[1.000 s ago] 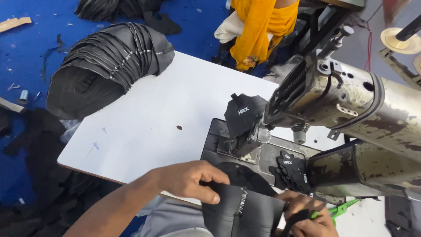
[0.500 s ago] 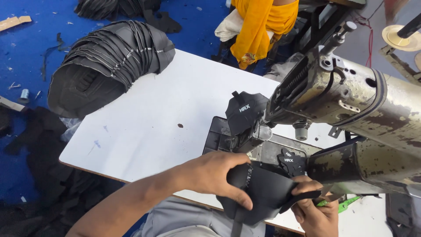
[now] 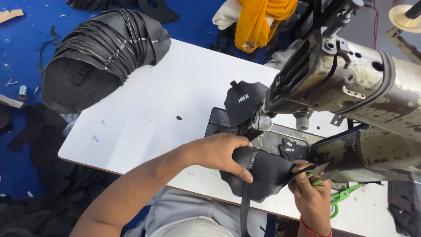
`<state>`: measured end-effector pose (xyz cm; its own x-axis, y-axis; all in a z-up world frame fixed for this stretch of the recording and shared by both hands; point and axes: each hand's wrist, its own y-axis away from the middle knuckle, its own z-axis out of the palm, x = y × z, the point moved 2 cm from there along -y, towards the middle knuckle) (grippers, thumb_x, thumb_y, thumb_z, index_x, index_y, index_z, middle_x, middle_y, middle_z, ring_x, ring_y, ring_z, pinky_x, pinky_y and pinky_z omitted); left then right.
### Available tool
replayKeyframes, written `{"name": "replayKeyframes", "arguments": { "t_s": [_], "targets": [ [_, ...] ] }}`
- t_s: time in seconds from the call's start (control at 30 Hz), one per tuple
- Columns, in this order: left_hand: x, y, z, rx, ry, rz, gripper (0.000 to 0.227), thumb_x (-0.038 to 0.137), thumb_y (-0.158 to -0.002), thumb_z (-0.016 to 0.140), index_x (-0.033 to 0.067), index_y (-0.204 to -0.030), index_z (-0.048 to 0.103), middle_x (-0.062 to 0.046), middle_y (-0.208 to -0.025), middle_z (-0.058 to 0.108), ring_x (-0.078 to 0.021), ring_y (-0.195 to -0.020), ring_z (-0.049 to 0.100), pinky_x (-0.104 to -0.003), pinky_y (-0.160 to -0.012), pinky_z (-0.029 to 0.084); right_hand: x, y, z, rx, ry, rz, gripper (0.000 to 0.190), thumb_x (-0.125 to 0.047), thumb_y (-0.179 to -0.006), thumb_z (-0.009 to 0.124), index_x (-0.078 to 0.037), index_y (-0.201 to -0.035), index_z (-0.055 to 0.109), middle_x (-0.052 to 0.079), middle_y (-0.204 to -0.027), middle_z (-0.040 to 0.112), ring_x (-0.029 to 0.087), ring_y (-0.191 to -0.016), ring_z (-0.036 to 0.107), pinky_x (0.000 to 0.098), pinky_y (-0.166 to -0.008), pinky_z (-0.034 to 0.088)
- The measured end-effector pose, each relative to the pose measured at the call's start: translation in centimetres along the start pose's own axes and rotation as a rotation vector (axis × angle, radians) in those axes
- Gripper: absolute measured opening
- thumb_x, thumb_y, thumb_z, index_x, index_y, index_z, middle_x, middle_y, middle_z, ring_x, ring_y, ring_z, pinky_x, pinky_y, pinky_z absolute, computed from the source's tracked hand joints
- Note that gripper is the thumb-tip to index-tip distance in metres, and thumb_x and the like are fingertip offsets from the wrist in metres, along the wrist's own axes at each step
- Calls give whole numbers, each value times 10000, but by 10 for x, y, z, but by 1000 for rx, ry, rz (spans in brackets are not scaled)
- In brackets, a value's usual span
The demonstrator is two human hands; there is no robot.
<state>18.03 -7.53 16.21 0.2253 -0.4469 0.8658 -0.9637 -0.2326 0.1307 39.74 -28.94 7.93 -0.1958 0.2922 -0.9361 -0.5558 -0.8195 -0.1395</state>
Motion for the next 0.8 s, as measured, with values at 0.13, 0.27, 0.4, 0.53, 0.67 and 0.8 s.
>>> {"name": "replayKeyframes", "arguments": {
  "t_s": [0.13, 0.27, 0.4, 0.53, 0.67, 0.8],
  "targets": [
    [-4, -5, 2, -43, 55, -45, 720, 615, -627, 833, 39, -1040, 705, -85, -872, 735, -210, -786, 735, -348, -688, 577, 2, -2, -2, -23, -52, -19, 103, -38, -1039, 617, 56, -1058, 657, 170, -1129, 676, 75, -609, 470, 221, -526, 378],
    [-3, -3, 2, 2, 144, 21, 589, 514, -722, 830, 28, -1035, 714, -82, -860, 738, -200, -797, 728, -356, -701, 569, -11, 7, -2, 78, 222, -30, 126, -62, -1046, 620, 45, -1019, 681, 146, -981, 669, 100, -606, 504, 237, -500, 393],
    [3, 3, 2, 111, 171, 49, 509, 430, -760, 839, 60, -1080, 698, -51, -876, 741, -186, -820, 736, -352, -731, 569, -49, 29, 23, 322, 454, -100, 83, -17, -1033, 660, 64, -1046, 663, 137, -743, 618, 130, -595, 568, 271, -448, 394],
    [4, 5, 18, 96, 161, -6, 517, 446, -763, 820, 83, -1106, 689, -62, -879, 760, -203, -824, 754, -369, -739, 572, -56, 52, 63, 248, 437, -208, 146, 25, -930, 674, 46, -1074, 674, 131, -831, 696, 118, -516, 600, 238, -381, 421],
    [-1, 3, 33, 226, 21, 216, 421, 309, -794, 813, 29, -1069, 661, -142, -934, 739, -316, -887, 728, -423, -775, 554, -43, 54, 100, 269, 704, 89, 149, 41, -824, 753, 49, -973, 745, 107, -591, 674, 113, -450, 586, 238, -408, 437],
    [-7, 3, 33, 258, 14, 256, 270, 187, -822, 737, 15, -1009, 646, -162, -917, 716, -344, -871, 716, -440, -754, 542, -35, 49, 108, 263, 726, 145, 122, 11, -827, 769, 45, -941, 742, 81, -590, 676, 99, -445, 569, 230, -419, 427]
  ]
}}
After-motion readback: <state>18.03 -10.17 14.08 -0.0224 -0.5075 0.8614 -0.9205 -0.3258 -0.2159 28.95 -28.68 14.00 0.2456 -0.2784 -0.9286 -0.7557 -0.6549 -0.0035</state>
